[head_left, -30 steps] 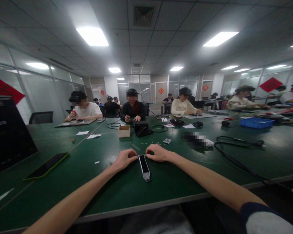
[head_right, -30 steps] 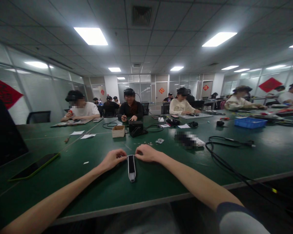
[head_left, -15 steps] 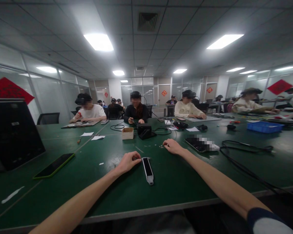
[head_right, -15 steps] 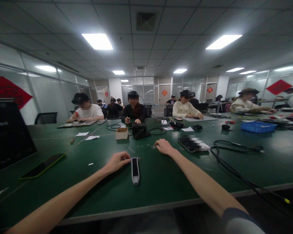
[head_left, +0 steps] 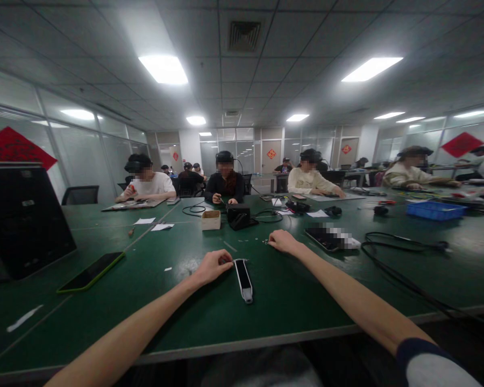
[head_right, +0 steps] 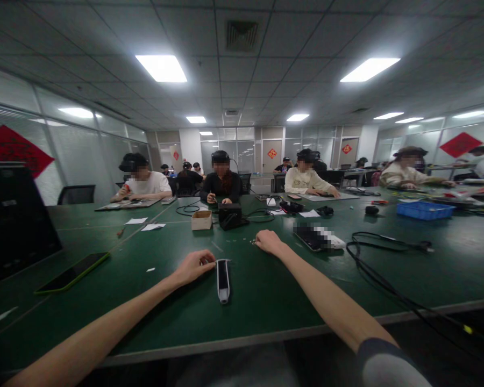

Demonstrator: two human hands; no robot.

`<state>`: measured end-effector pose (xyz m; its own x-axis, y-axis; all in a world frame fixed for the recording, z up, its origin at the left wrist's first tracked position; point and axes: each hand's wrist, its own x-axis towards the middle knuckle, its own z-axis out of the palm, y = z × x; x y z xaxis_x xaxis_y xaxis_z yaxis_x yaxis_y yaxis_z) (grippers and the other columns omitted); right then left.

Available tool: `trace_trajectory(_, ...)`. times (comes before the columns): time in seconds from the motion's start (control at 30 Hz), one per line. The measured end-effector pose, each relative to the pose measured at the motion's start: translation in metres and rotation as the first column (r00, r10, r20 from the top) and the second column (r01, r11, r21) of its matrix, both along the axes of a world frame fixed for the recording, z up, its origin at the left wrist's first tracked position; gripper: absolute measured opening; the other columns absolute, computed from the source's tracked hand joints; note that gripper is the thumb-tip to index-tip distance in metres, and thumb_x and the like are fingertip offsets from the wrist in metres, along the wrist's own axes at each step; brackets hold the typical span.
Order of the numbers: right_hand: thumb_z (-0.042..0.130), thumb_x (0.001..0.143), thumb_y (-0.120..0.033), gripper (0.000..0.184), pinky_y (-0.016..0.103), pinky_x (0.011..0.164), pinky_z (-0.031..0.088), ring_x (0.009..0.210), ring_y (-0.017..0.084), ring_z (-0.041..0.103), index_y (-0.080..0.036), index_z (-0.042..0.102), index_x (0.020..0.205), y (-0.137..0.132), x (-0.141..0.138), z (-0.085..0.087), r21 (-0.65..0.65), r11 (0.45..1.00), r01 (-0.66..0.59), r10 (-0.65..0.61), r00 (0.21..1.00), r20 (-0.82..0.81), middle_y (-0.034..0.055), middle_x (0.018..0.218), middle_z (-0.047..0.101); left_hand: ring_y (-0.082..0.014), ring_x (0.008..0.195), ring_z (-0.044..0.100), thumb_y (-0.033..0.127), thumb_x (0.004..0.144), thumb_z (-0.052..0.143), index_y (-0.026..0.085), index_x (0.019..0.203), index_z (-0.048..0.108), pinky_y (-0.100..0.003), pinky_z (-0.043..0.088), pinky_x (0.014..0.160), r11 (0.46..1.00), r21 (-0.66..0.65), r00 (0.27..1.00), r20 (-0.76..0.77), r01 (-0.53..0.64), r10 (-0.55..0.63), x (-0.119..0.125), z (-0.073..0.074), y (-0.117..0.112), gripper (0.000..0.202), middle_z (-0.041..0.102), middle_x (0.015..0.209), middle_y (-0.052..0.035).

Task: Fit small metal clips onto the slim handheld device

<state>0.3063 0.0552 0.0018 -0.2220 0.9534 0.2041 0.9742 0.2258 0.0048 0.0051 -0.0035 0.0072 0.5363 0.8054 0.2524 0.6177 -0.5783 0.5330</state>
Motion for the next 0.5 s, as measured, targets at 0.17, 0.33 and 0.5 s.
trace_trajectory(0.17,0.051,0.083,-0.020,0.021,0.028,0.070,0.045,0.083,0.023,0.063,-0.013,0.070,0.085,-0.004,-0.008,0.003,-0.003,1.000,0.018,-0.018,1.000,0.021,0.0146,0.090,0.068,-0.0166,0.078,0.059,0.037,0.078,0.057,0.017,0.094,0.065,-0.026,0.047,0.068,1.000,0.010,1.000,0.003,0.003,-0.003,-0.003,-0.005,0.005,0.026,0.067,0.091,-0.0031)
trace_trajectory(0.33,0.050,0.082,-0.015,0.021,0.029,0.072,0.046,0.086,0.024,0.063,-0.010,0.069,0.086,-0.010,-0.014,0.006,-0.012,0.999,0.048,-0.047,0.999,0.017,0.0181,0.093,0.067,-0.0159,0.076,0.059,0.035,0.078,0.058,0.017,0.095,0.065,-0.025,0.047,0.067,1.000,0.026,1.000,0.000,-0.008,0.008,-0.002,-0.006,0.005,0.025,0.067,0.090,-0.0025)
trace_trajectory(0.5,0.051,0.083,-0.019,0.021,0.029,0.071,0.046,0.088,0.026,0.063,-0.011,0.069,0.090,-0.009,-0.012,0.005,-0.055,0.995,0.086,-0.087,0.996,-0.020,0.0187,0.096,0.066,-0.0162,0.076,0.059,0.036,0.078,0.057,0.017,0.095,0.065,-0.025,0.046,0.066,0.999,0.040,1.000,0.002,0.000,0.000,-0.002,-0.006,0.006,0.026,0.067,0.089,-0.0028)
